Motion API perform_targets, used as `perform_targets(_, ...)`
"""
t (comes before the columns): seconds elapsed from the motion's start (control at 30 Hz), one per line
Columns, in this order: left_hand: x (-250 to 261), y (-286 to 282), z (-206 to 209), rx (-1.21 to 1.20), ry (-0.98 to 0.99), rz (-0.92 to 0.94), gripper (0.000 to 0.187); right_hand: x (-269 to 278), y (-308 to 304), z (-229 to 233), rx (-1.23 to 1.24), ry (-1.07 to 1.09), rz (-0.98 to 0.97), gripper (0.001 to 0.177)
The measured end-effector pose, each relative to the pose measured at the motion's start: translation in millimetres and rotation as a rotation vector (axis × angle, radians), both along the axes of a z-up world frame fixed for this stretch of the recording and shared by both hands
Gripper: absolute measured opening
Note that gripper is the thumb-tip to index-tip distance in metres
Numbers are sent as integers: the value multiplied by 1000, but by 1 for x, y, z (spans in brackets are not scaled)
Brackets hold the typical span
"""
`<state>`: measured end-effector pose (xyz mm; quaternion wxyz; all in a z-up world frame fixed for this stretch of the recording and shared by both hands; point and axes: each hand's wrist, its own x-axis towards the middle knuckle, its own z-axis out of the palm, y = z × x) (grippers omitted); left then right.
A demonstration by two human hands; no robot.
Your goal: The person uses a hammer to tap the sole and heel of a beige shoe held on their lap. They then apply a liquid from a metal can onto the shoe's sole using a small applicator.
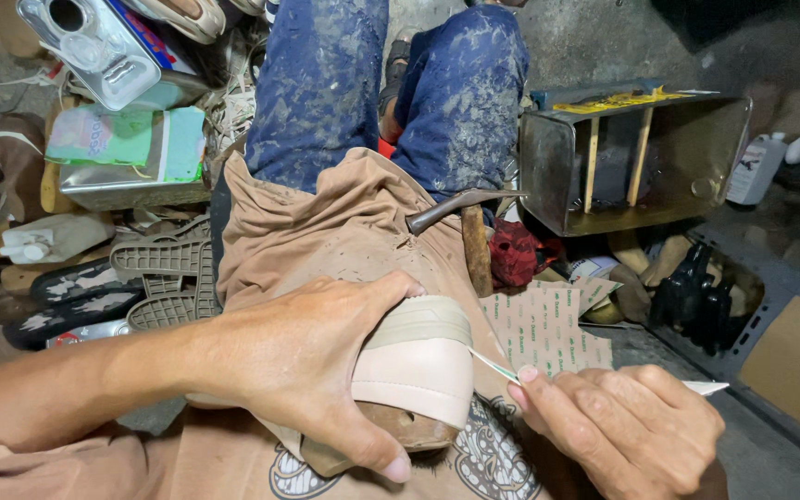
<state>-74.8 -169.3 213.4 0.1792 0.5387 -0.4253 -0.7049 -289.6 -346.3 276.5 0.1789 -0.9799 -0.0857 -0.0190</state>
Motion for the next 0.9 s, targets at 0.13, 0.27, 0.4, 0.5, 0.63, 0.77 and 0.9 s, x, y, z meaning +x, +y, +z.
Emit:
perform_targets(0.13, 0, 1, -1, -1, 1, -13, 90, 2, -4, -1, -61, -15, 74, 15)
perform_targets(0.27, -1, 1, 0, 20, -12, -16, 90, 5, 0, 1, -33, -13, 66, 13)
perform_targets(0.4, -5, 1, -4, -60, 12, 5, 88, 10, -4, 2, -83, -16, 102, 15)
perform_targets(0.5, -2, -3, 2, 9, 30, -10, 94, 13, -7, 8, -47, 59, 132, 16)
perform_targets(0.63, -7, -1, -3, -73, 29, -12, 90, 11, -9, 17, -105, 121, 130, 25)
perform_targets(0.77, -6, -4, -2, -40, 22, -30, 88, 12, -17, 16, -177, 81, 287, 29)
perform_targets(0.9, -6, -3, -3, -46, 18, -38, 87, 11, -20, 15, -184, 73, 336, 26)
